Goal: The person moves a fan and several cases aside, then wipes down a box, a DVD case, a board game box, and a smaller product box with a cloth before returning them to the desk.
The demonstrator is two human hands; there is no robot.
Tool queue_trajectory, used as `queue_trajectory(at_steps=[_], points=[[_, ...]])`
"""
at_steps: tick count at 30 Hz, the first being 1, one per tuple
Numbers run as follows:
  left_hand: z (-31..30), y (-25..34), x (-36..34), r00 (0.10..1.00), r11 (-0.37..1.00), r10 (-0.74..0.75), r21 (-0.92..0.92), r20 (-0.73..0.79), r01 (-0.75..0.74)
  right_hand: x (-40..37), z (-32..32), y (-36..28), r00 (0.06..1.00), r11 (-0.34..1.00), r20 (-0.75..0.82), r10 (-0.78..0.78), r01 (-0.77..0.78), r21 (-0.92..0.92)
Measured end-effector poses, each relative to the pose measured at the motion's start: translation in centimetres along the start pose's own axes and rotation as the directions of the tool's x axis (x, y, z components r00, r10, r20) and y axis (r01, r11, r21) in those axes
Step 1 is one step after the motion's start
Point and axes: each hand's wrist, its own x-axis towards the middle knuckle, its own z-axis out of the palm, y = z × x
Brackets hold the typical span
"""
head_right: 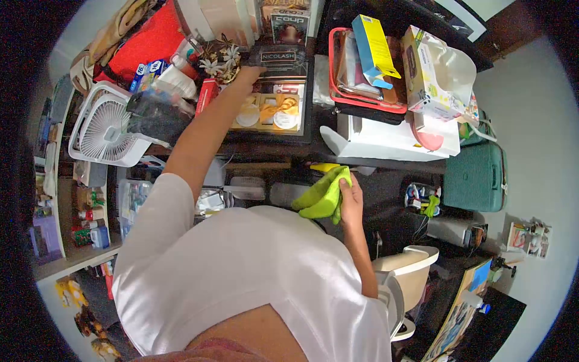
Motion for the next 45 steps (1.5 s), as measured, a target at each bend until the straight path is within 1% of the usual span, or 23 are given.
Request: queue_trajectory(at_steps=[3, 7, 11, 13, 14, 16, 18, 24, 25, 28, 30, 32, 34, 35, 36, 37, 38, 39, 40, 41, 43, 44, 45], points=[[0.3, 0.9, -0.5, 0.993, 0.976, -0.096, -0.191, 0.064, 0.107, 0.2, -0.3, 0.4, 0.999, 1.000, -0.030, 0.017, -0.017, 0.011], [1.0, -1.5, 6.8, 0.998, 0.995, -0.068, -0.073, -0.011, 0.067, 0.8, -0.1, 0.6, 1.000, 1.000, 0.007, 0.007, -0.007, 0.016], [0.3, 4.2, -3.2, 0.974, 0.983, -0.181, 0.005, -0.136, 0.183, 1.2, 0.3, 0.4, 1.000, 0.999, 0.011, 0.010, -0.009, -0.032], [0.4, 3.3, -1.3, 0.971, 0.979, -0.203, -0.060, -0.129, 0.197, 1.3, 0.6, 0.5, 0.999, 0.999, 0.022, 0.025, -0.023, -0.047], [0.6, 0.9, 3.7, 0.977, 0.973, -0.193, -0.144, -0.091, 0.179, 1.5, 0.7, 0.8, 0.999, 0.999, 0.033, 0.036, -0.035, -0.038], [0.5, 0.7, 4.4, 0.990, 0.948, -0.135, -0.285, 0.050, 0.144, 1.7, 1.0, 1.2, 0.997, 0.999, 0.058, 0.048, -0.047, -0.020], [-0.7, 4.7, -3.1, 0.969, 0.911, -0.022, -0.394, 0.248, 0.122, 1.9, 1.4, 1.5, 0.995, 0.999, 0.086, 0.048, -0.048, 0.004], [-1.9, 7.4, -7.5, 0.929, 0.961, -0.035, -0.242, 0.370, 0.133, 1.5, 2.9, -0.2, 0.994, 0.994, 0.110, 0.023, -0.011, -0.110], [-1.9, 7.6, -8.1, 0.937, 0.964, -0.001, -0.248, 0.351, 0.094, 1.7, 2.9, -0.5, 0.991, 0.992, 0.130, 0.023, -0.006, -0.128], [-2.2, 7.7, -9.5, 0.942, 0.972, 0.120, -0.231, 0.313, -0.047, 2.6, 2.6, -2.8, 0.998, 0.994, 0.011, 0.064, -0.062, -0.095], [-3.5, 7.3, -10.3, 0.925, 0.969, 0.220, -0.179, 0.311, -0.170, 2.1, 3.4, -7.3, 0.984, 0.987, -0.087, -0.158, 0.160, 0.018], [-5.7, 8.5, -16.0, 0.900, 0.923, 0.328, -0.299, 0.287, -0.241, 1.4, 4.7, -10.8, 0.870, 0.854, -0.207, -0.447, 0.484, 0.190], [-7.9, 8.6, -20.1, 0.854, 0.858, 0.449, -0.394, 0.262, -0.330, 0.8, 6.0, -12.6, 0.738, 0.705, -0.114, -0.665, 0.671, 0.230], [-8.8, 8.3, -21.3, 0.818, 0.817, 0.516, -0.432, 0.253, -0.382, 0.7, 7.1, -12.7, 0.740, 0.727, -0.022, -0.672, 0.665, 0.172], [-9.6, 7.8, -22.3, 0.779, 0.773, 0.579, -0.468, 0.242, -0.429, 0.8, 8.7, -11.9, 0.797, 0.795, -0.013, -0.604, 0.602, -0.074], [-9.9, 7.3, -23.3, 0.789, 0.769, 0.580, -0.455, 0.201, -0.450, 1.8, 11.1, -11.6, 0.638, 0.611, 0.239, -0.732, 0.770, -0.185], [-10.0, 6.7, -24.2, 0.798, 0.765, 0.581, -0.442, 0.159, -0.469, 2.8, 12.9, -10.9, 0.452, 0.154, 0.488, -0.747, 0.831, -0.534], [-10.1, 6.1, -25.2, 0.805, 0.761, 0.582, -0.429, 0.118, -0.487, 4.0, 15.4, -8.8, 0.364, 0.108, 0.576, -0.732, 0.896, -0.430], [-10.2, 5.2, -26.1, 0.791, 0.732, 0.603, -0.462, 0.100, -0.500, 4.1, 18.5, -7.1, 0.336, 0.035, 0.617, -0.712, 0.894, -0.447], [-10.4, 3.9, -26.9, 0.777, 0.702, 0.624, -0.494, 0.080, -0.512, 2.9, 20.8, -6.9, 0.366, -0.154, 0.677, -0.638, 0.801, -0.578], [-11.5, 3.3, -29.0, 0.764, 0.651, 0.643, -0.563, 0.054, -0.509, 3.4, 21.9, -6.8, 0.326, -0.029, 0.606, -0.726, 0.866, -0.499], [-12.2, 3.4, -30.2, 0.783, 0.694, 0.619, -0.504, 0.055, -0.514, 4.3, 22.5, -6.8, 0.308, 0.030, 0.567, -0.764, 0.895, -0.445], [-13.0, 3.3, -31.3, 0.805, 0.738, 0.591, -0.440, 0.053, -0.512, 5.2, 22.7, -7.6, 0.355, 0.049, 0.557, -0.750, 0.871, -0.489]])
